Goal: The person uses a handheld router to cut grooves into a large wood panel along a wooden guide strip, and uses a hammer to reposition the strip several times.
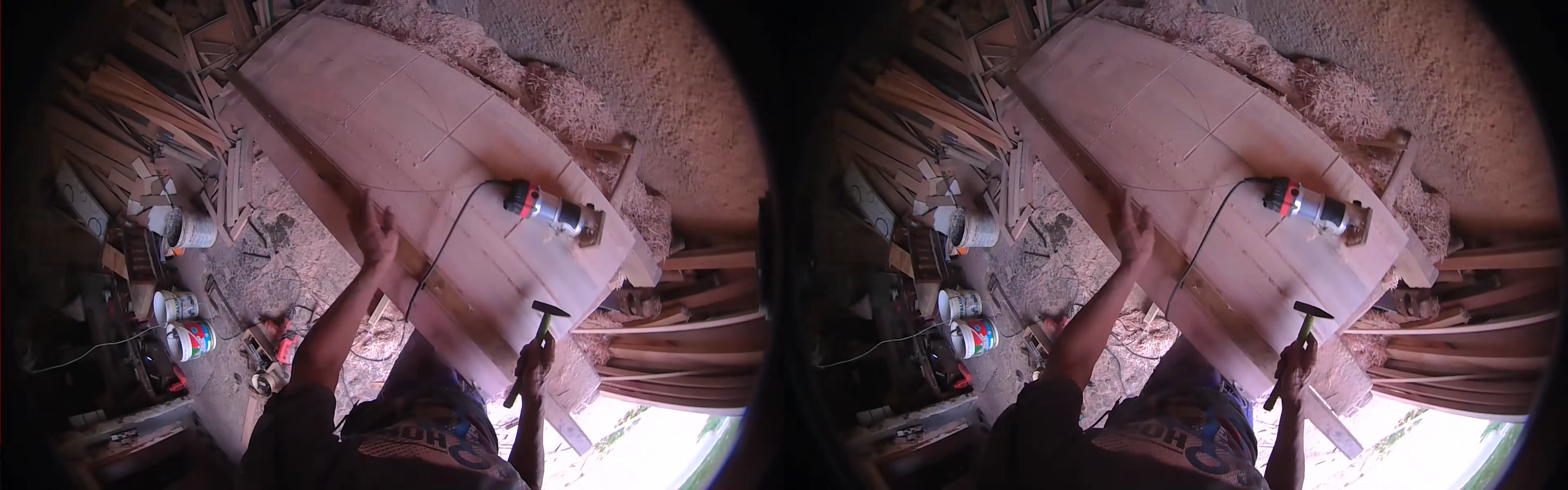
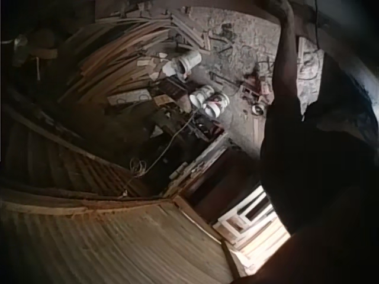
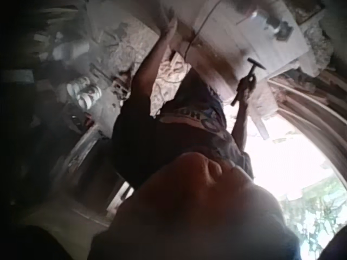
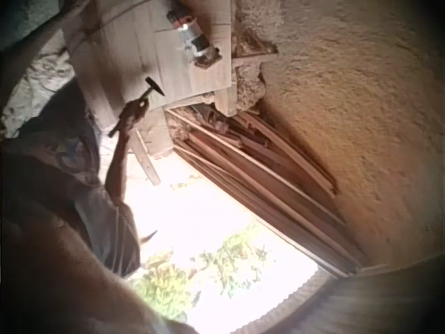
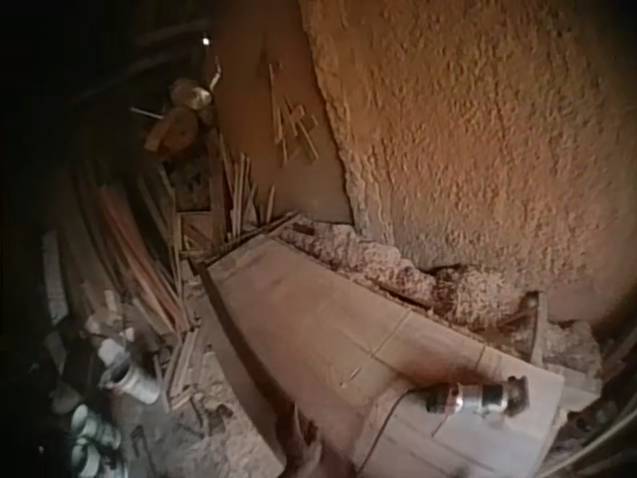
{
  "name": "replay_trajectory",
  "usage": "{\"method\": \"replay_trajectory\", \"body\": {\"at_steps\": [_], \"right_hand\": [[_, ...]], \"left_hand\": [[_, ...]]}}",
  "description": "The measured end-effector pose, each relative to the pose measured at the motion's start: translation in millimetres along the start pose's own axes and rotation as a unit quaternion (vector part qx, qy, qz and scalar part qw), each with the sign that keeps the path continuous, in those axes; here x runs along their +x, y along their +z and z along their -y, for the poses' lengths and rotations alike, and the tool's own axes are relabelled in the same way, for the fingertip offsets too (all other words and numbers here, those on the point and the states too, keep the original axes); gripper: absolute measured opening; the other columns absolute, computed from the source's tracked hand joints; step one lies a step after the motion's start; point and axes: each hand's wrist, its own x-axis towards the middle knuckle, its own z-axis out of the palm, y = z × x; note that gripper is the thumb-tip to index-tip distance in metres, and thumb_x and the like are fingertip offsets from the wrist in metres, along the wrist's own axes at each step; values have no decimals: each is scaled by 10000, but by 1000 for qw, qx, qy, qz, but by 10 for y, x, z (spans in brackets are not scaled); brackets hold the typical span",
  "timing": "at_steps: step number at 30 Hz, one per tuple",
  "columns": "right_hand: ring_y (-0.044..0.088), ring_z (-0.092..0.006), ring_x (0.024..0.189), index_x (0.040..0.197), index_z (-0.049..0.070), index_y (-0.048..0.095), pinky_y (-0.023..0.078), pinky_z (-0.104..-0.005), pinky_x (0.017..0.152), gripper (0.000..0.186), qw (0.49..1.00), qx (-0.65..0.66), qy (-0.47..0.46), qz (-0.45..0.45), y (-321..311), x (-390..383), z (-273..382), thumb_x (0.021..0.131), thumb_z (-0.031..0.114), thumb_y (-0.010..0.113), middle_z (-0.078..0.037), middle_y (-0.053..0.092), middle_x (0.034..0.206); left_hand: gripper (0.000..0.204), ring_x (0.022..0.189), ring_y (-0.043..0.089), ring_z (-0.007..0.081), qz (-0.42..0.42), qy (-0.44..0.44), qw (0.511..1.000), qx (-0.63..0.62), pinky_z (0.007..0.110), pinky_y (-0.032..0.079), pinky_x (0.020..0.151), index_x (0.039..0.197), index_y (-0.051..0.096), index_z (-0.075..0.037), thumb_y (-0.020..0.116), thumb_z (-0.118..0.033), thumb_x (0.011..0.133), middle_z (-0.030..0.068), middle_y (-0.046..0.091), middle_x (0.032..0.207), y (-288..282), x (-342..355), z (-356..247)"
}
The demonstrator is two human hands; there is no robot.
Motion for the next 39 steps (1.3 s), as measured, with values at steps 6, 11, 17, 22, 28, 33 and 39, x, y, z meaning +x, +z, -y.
{"method": "replay_trajectory", "body": {"at_steps": [6, 11, 17, 22, 28, 33, 39], "right_hand": [[426, -62, 394, 1306, 77, 472, 357, -227, 339, 282, 997, -13, 69, 41, 411, 269, 289, 1056, 205, 478, 18, 480, 607], [415, -58, 385, 1230, 82, 484, 346, -220, 334, 183, 997, 22, 47, 63, 724, 358, 251, 1057, 140, 466, 18, 482, 592], [429, -50, 405, 1318, 50, 462, 349, -199, 344, 284, 996, 31, 22, 83, 1195, 486, 538, 1036, 81, 484, 8, 507, 637], [437, -52, 423, 1388, 24, 431, 358, -201, 351, 353, 985, 0, -60, 161, 1629, 801, 792, 1046, 91, 484, -2, 523, 666], [442, -47, 454, 1421, 32, 410, 369, -199, 372, 369, 969, 41, -64, 236, 2280, 1096, 1035, 1061, 79, 472, 0, 513, 684], [435, -39, 495, 1462, 39, 386, 366, -192, 406, 410, 948, -23, -120, 294, 2751, 1293, 1119, 1061, 81, 459, 0, 515, 733], [704, -278, 739, 1504, 28, 392, 551, -384, 653, 507, 830, -269, -347, 343, 3456, 1633, 1360, 1008, 28, 495, -173, 684, 893]], "left_hand": [[869, 1443, 345, 472, -27, -210, 969, 127, 619, 263, 1179, 1559, 311, -38, 634, -529, 919, 260, 385, 1554, 322, 408, 687], [857, 1461, 332, 454, -44, -231, 963, 130, 634, 237, 1190, 1558, 327, -53, 633, -516, 905, 264, 380, 1555, 472, 465, 617], [835, 1473, 300, 463, -42, -215, 971, 93, 639, 204, 1199, 1550, 346, -39, 633, -491, 909, 268, 330, 1584, 439, 388, 696], [860, 1490, 248, 477, -27, -231, 971, 50, 621, 168, 1215, 1556, 324, -14, 635, -492, 912, 271, 272, 1613, 390, 441, 638], [900, 1489, 238, 490, -28, -232, 972, 22, 619, 150, 1219, 1557, 322, -7, 662, -496, 883, 278, 269, 1612, 354, 446, 599], [894, 1485, 231, 505, -25, -243, 969, 27, 625, 146, 1217, 1559, 310, 1, 672, -431, 865, 311, 261, 1601, 397, 452, 584], [838, 1462, 235, 550, -29, -232, 969, 76, 644, 164, 1202, 1548, 303, 28, 607, -336, 858, 358, 252, 1577, 425, 465, 590]]}}
